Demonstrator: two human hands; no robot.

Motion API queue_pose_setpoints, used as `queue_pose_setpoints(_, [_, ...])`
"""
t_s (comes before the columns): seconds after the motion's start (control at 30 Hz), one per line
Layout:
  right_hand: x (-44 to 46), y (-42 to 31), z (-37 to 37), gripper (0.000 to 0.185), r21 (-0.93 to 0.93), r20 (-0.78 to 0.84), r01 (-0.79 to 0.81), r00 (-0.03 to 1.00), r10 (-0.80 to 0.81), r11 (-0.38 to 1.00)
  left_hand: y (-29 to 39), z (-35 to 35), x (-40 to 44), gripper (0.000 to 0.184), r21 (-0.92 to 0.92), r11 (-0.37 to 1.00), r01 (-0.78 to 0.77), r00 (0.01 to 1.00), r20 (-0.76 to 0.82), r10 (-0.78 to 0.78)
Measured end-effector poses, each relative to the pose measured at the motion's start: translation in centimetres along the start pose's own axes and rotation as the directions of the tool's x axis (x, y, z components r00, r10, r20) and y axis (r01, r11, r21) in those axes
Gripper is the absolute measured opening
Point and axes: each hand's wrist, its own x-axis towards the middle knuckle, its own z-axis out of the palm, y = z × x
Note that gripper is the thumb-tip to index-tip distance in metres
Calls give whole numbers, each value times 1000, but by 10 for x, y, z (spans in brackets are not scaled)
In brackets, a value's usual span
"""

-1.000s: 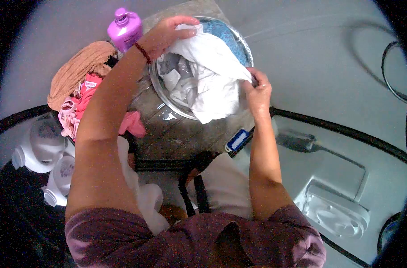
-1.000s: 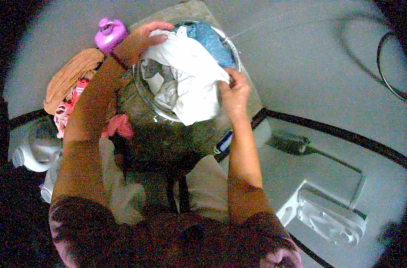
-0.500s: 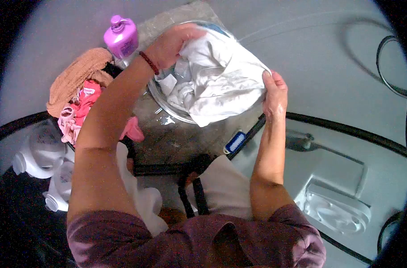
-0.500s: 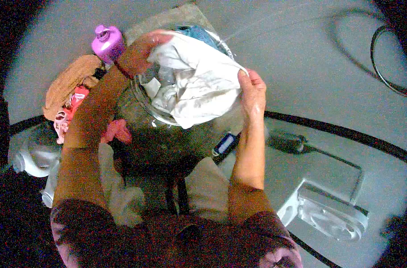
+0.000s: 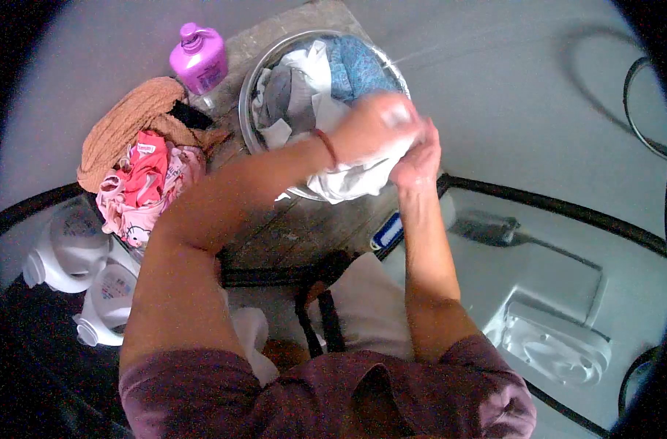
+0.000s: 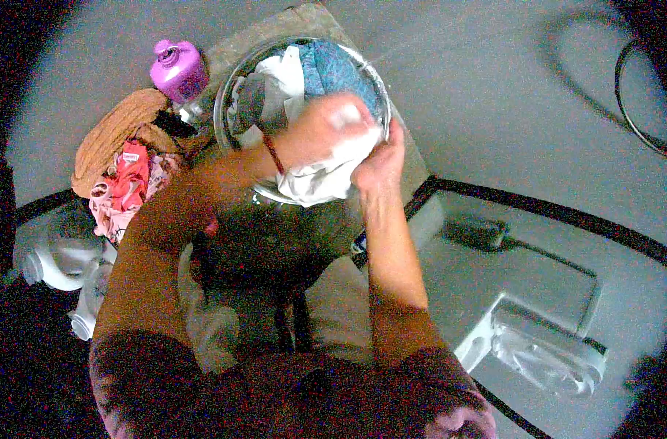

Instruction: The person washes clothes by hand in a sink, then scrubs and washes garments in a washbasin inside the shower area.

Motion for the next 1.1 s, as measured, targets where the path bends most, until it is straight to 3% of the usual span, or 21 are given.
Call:
queue_pose_setpoints(0.03, [0,1,-18,36,61,245,-6,970,-9,998,4,26,-13,10,171,971,-170,985,71,160])
queue_pose_setpoints(0.07, [-5,21,-24,35,-174,-266,153,944,-196,973,12,40,-25,19,609,644,-463,863,145,484])
queue_pose_setpoints(0.13, [-4,35,12,34,-227,-395,103,899,-188,968,1,30,-14,16,538,762,-360,932,234,275])
queue_pose_setpoints(0.17, [-4,37,37,33,-261,-517,49,836,-182,964,-20,16,6,19,628,757,-180,984,121,134])
queue_pose_setpoints(0.2, [-7,35,61,34,-154,-437,-105,899,28,982,-39,2,21,22,696,718,13,1000,-12,-7])
queue_pose_setpoints(0.23, [-7,37,71,35,-171,-441,-110,897,23,979,-44,-9,21,29,550,832,70,985,-169,29])
queue_pose_setpoints(0.4, [5,24,31,31,-361,-314,-138,949,19,923,-30,-27,13,36,494,855,159,981,-179,-79])
queue_pose_setpoints(0.43, [1,14,30,32,-761,-191,16,950,-248,648,-31,-30,17,36,500,863,74,991,-131,-9])
queue_pose_setpoints(0.47, [-3,10,33,35,-969,47,143,907,-419,199,-26,-32,19,38,504,864,-15,995,-81,64])
queue_pose_setpoints(0.5, [-7,11,51,45,-956,117,228,871,-477,182,-8,-35,22,36,320,944,82,996,11,-91])
queue_pose_setpoints(0.53, [-10,11,52,45,-956,118,230,871,-477,182,4,-30,25,36,321,943,82,996,11,-90])
queue_pose_setpoints(0.6, [-11,10,54,45,-890,165,303,911,-378,340,19,-21,32,39,73,997,-31,998,47,28])
queue_pose_setpoints(0.63, [-11,1,52,55,-948,89,174,949,-302,265,24,-25,32,39,76,997,-31,999,45,28])
queue_pose_setpoints(0.7, [-9,-2,56,45,-828,-8,210,923,-385,520,26,-34,31,58,-191,978,-81,993,63,95])
queue_pose_setpoints(0.73, [-9,-3,59,41,-708,-97,226,907,-409,669,15,-37,26,58,-193,978,-81,993,67,95])
queue_pose_setpoints(0.8, [-13,-18,56,34,-504,-204,239,901,-383,830,-26,-42,11,63,97,992,-82,982,180,63])
queue_pose_setpoints(0.87, [-17,-36,54,34,-254,-138,301,929,-342,919,-40,-47,-10,65,169,982,86,862,481,-158])
queue_pose_setpoints(0.9, [-20,-44,54,33,-190,-45,300,949,-313,935,-49,-48,-15,65,168,982,85,862,482,-157])
queue_pose_setpoints(0.97, [-23,-56,52,33,-128,-62,344,934,-353,930,-55,-49,-19,57,241,915,324,748,526,-404])
queue_pose_setpoints(1.07, [-26,-69,48,38,-139,-25,362,929,-369,922,-49,-61,-13,51,37,855,517,788,371,-492])
queue_pose_setpoints(1.1, [-26,-71,44,41,-120,14,338,941,-339,934,-52,-63,-11,36,-140,844,518,832,310,-460])
